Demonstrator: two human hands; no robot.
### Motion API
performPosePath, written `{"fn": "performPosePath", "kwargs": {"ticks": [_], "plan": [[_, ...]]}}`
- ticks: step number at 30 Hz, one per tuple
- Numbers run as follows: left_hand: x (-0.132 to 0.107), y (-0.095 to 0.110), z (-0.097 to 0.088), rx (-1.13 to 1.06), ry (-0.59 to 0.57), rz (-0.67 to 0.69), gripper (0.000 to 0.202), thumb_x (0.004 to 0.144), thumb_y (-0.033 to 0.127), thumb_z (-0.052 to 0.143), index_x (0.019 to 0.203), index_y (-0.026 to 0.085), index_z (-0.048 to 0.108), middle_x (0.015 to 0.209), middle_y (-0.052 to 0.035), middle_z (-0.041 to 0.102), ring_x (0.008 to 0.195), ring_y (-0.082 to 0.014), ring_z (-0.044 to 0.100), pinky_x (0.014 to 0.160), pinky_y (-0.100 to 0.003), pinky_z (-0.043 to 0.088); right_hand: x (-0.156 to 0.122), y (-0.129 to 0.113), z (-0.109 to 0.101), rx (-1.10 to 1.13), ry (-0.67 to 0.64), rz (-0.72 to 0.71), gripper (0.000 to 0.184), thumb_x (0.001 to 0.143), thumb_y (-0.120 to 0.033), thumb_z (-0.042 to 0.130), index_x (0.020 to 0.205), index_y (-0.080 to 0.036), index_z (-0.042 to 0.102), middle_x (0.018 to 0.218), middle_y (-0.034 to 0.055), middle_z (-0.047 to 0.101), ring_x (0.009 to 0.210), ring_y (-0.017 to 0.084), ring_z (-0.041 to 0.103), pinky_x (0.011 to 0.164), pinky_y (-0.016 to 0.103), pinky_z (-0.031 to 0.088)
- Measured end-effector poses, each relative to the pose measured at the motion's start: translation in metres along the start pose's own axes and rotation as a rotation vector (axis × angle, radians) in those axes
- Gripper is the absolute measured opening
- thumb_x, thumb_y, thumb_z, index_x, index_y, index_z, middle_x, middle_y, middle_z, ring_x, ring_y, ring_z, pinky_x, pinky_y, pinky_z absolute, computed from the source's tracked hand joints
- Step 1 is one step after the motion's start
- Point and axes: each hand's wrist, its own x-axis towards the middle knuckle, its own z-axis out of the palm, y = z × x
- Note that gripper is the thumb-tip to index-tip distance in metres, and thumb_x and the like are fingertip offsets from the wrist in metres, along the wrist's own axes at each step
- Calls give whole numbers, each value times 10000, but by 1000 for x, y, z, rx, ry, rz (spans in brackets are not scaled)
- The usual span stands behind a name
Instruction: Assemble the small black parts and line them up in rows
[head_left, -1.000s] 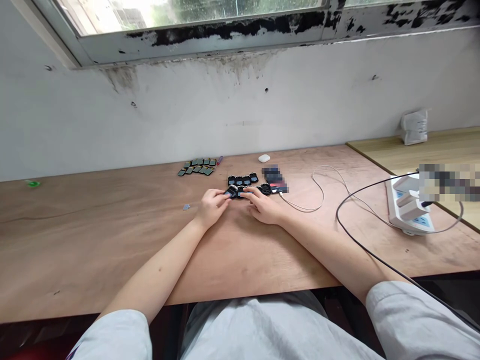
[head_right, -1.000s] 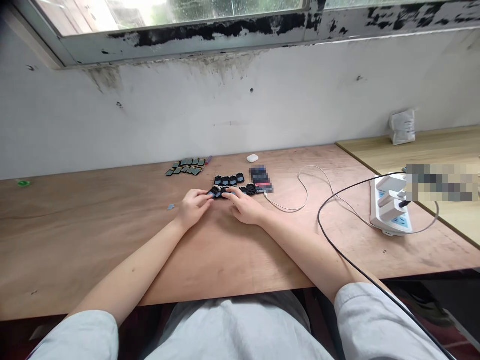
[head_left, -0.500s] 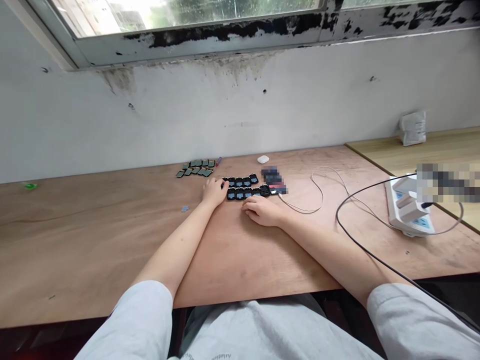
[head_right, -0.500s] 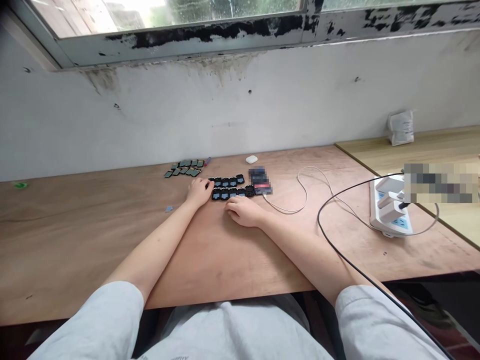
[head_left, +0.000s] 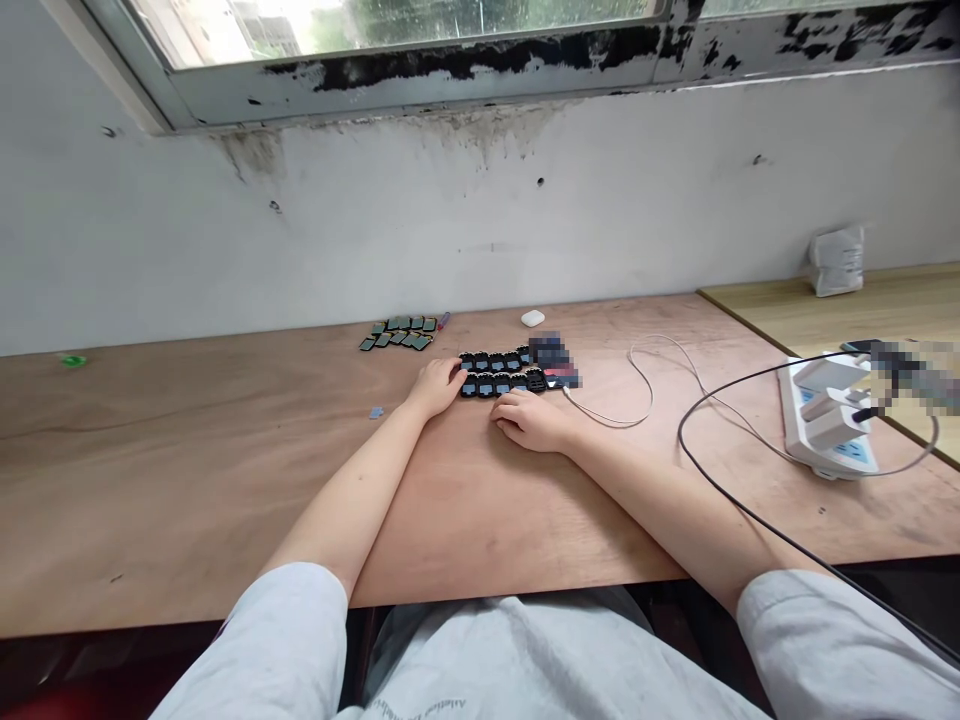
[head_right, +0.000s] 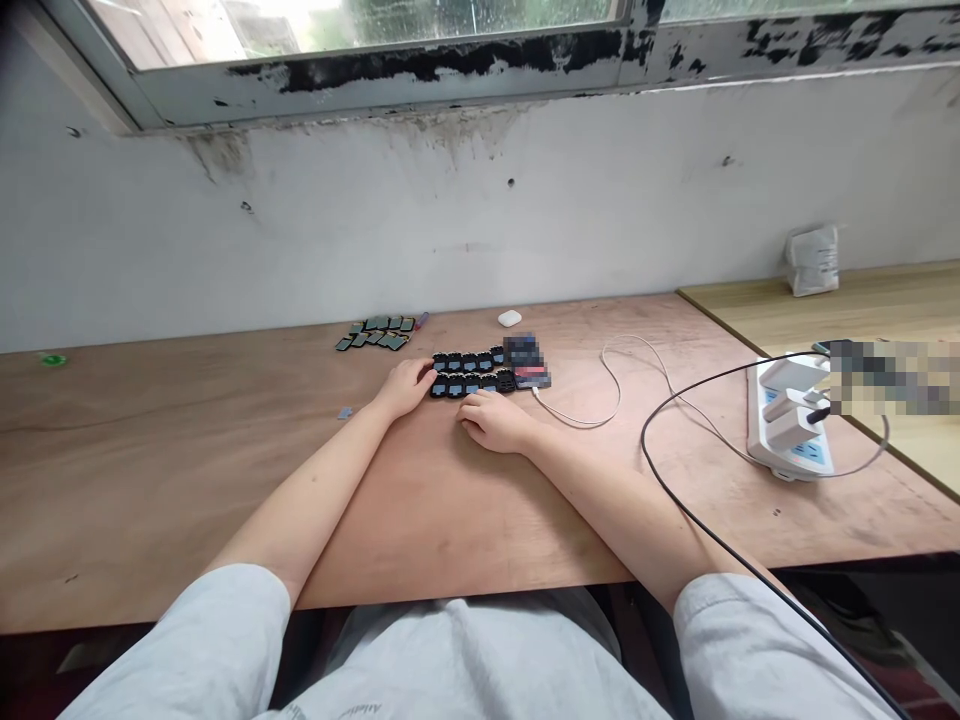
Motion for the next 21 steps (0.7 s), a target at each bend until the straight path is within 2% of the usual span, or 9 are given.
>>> {"fn": "performPosePath", "kwargs": {"ticks": [4, 7, 10, 13, 16, 18, 21], "plan": [[-16, -4, -9, 79, 17, -34, 458, 1019, 385, 420, 1364, 145, 603, 1361, -148, 656, 1271, -306, 575, 1085, -455, 430, 0, -1, -2, -11, -11, -8, 216, 974, -132, 522, 1030, -195, 721, 1081, 100, 699, 994, 231, 603, 906, 363, 487], [-42, -8, -22, 262, 11, -84, 426, 987, 344, 434, 1308, 144, 630, 1323, -165, 659, 1278, -333, 553, 1080, -480, 414, -1, -2, -4, -111, -11, 44, 223, 993, -159, 502, 1033, -198, 718, 1102, 100, 693, 1003, 233, 590, 897, 359, 451], [-72, -15, -38, 454, 40, -196, 403, 972, 316, 406, 1238, 138, 651, 1253, -190, 658, 1214, -345, 570, 1025, -487, 432, 0, -3, -7, -313, 62, 229, 222, 1010, -210, 489, 1069, -191, 702, 1129, 124, 685, 1062, 268, 553, 916, 384, 394], [-91, -19, -51, 621, 71, -424, 437, 962, 363, 404, 1205, 103, 657, 1189, -242, 634, 1149, -398, 581, 923, -517, 467, 1, -4, -11, -481, 131, 430, 273, 1033, -314, 472, 1140, -167, 676, 1197, 164, 669, 1121, 312, 513, 925, 409, 349], [-92, -18, -55, 633, 8, -609, 495, 961, 425, 400, 1178, 73, 673, 1162, -265, 617, 1083, -409, 608, 832, -504, 502, 1, -4, -13, -553, 109, 532, 391, 1057, -433, 420, 1158, -146, 665, 1158, 186, 685, 1112, 336, 510, 911, 422, 331], [-87, -14, -55, 615, -36, -632, 485, 968, 393, 385, 1151, 63, 690, 1153, -263, 619, 1070, -396, 621, 814, -487, 517, 1, -5, -12, -572, 80, 565, 438, 1062, -465, 393, 1148, -135, 668, 1092, 192, 704, 1094, 348, 520, 907, 435, 330], [-81, -9, -53, 619, -78, -606, 406, 952, 260, 392, 1124, 65, 704, 1147, -258, 627, 1078, -378, 627, 838, -483, 527, 1, -5, -10, -578, 77, 591, 438, 1044, -467, 432, 1130, -115, 679, 1030, 213, 717, 1058, 364, 543, 904, 460, 347]]}}
